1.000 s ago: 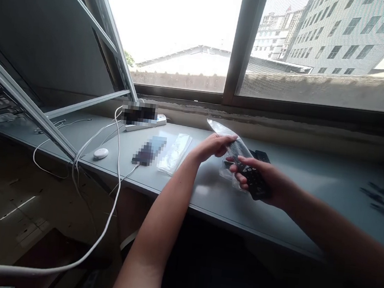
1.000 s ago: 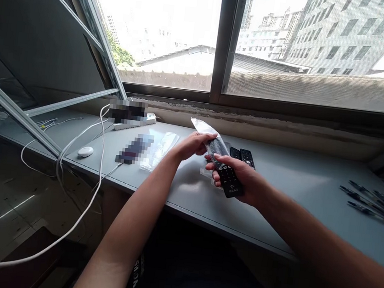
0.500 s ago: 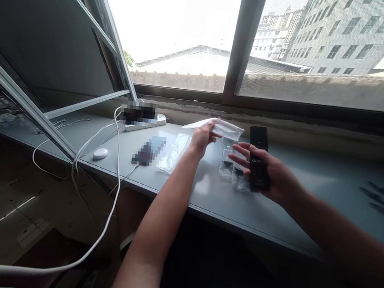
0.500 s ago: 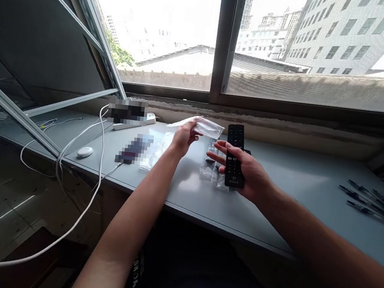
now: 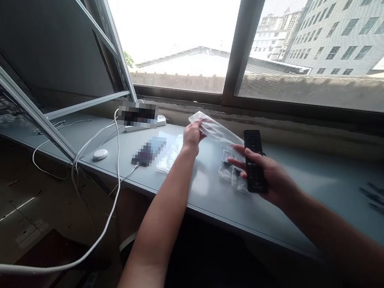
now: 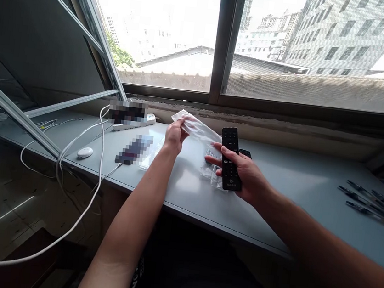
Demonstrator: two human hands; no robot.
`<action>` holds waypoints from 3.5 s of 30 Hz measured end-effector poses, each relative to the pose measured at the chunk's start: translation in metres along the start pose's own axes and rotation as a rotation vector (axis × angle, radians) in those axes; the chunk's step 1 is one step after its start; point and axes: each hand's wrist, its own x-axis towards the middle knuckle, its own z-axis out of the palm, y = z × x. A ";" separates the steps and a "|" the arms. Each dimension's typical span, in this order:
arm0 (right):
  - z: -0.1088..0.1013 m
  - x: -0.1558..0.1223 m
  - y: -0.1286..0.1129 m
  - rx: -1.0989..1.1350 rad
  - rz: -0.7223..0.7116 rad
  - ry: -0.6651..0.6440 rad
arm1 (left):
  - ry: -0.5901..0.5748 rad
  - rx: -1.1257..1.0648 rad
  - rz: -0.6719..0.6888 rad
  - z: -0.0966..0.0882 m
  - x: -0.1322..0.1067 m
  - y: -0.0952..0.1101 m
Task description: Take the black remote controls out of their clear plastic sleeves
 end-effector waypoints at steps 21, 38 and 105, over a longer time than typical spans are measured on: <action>0.002 0.001 0.003 0.057 -0.075 0.010 | -0.113 -0.117 -0.084 -0.003 -0.004 0.002; 0.005 -0.012 -0.004 -0.010 0.100 -0.256 | -0.458 -0.158 -0.324 0.010 -0.044 0.018; -0.001 0.003 -0.004 0.331 0.196 -0.227 | -0.282 1.601 0.721 0.042 -0.024 0.017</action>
